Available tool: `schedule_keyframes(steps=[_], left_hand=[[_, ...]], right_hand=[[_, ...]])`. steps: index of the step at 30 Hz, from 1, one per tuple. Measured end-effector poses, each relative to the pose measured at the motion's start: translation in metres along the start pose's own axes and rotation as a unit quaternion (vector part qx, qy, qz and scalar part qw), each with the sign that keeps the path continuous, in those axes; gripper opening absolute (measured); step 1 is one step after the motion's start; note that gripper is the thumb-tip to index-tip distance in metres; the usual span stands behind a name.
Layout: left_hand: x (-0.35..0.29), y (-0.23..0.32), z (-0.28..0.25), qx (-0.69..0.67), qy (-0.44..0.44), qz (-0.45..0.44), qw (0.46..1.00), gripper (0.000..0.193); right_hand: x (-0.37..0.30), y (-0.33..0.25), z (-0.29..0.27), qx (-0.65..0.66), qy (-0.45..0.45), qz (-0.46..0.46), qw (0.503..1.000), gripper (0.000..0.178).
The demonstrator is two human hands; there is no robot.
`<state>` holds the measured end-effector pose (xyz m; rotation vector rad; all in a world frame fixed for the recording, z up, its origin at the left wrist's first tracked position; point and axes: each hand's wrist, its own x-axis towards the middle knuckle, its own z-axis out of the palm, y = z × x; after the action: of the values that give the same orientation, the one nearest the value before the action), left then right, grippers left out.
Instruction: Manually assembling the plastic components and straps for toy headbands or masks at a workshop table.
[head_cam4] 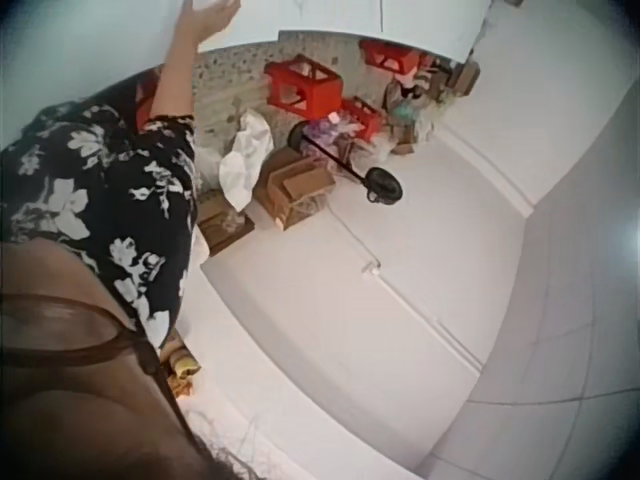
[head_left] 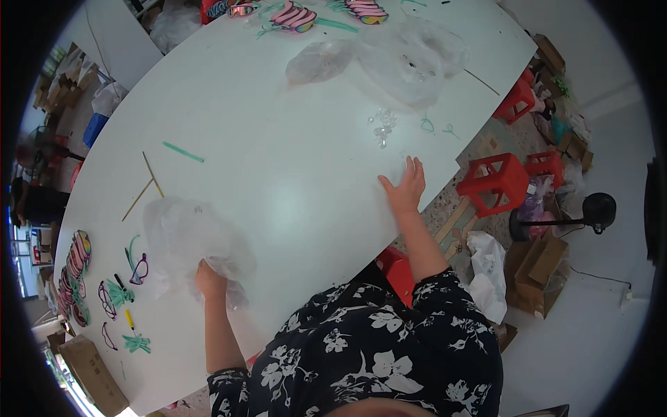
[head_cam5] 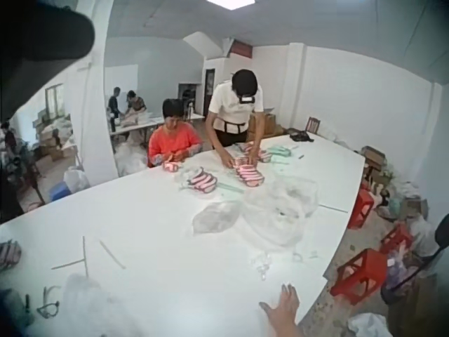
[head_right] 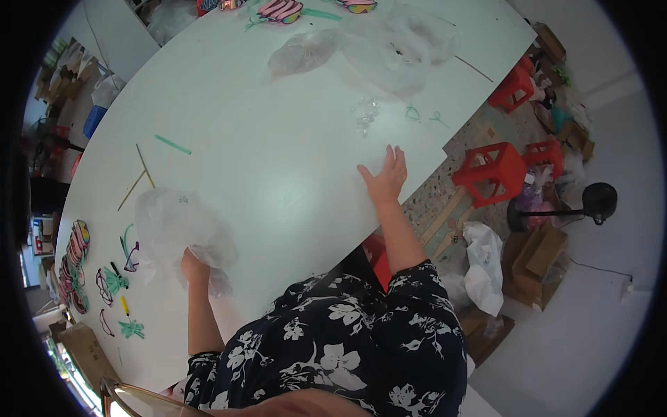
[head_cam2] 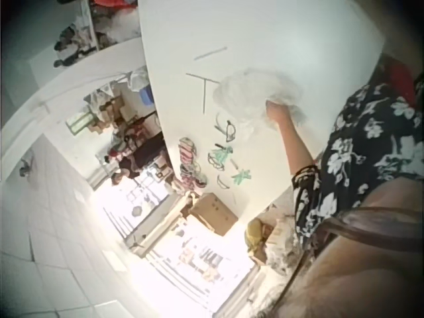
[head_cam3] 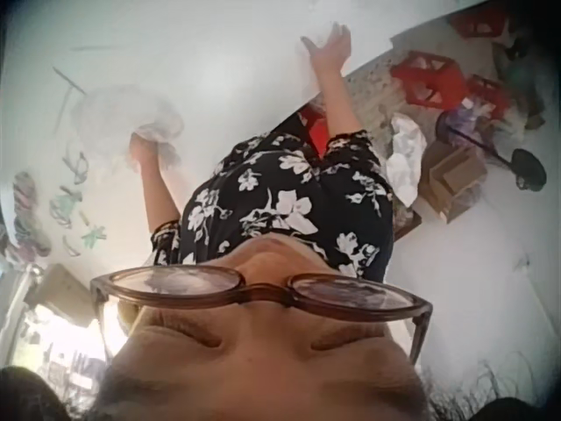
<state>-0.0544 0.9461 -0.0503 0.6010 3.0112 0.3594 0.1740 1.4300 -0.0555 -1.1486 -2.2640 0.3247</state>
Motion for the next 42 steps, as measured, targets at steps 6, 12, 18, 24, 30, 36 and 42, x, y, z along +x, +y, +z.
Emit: schedule_keyframes(steps=[6, 12, 18, 24, 30, 36, 42], left_hand=[[0.02, 0.099, -0.005, -0.033, 0.029, 0.03, 0.999, 0.021], [0.041, 0.205, -0.004, -0.05, 0.052, 0.078, 0.994, 0.015], [0.044, 0.274, 0.013, -0.036, -0.061, 0.083, 0.994, 0.021], [0.018, 0.321, 0.003, -0.11, -0.103, 0.127, 0.98, 0.063], [-0.004, 0.316, -0.066, -0.187, -0.09, 0.148, 0.967, 0.075], [-0.025, 0.264, -0.108, -0.181, -0.209, -0.014, 0.961, 0.061], [-0.006, 0.245, -0.08, -0.027, 0.12, 0.077, 0.989, 0.077]], right_hand=[[0.092, 0.011, 0.057, -0.039, -0.107, -0.022, 0.993, 0.107], [0.151, 0.009, 0.083, -0.053, -0.141, -0.108, 0.983, 0.1], [0.182, 0.014, 0.112, 0.0, -0.107, -0.243, 0.964, 0.055], [0.175, 0.015, 0.114, 0.045, -0.062, -0.266, 0.961, 0.027], [0.168, 0.01, 0.114, -0.026, -0.063, -0.276, 0.959, 0.023], [0.169, 0.002, 0.111, -0.069, -0.128, -0.222, 0.964, 0.026], [0.154, -0.034, 0.087, 0.285, -0.182, 0.142, 0.93, 0.023]])
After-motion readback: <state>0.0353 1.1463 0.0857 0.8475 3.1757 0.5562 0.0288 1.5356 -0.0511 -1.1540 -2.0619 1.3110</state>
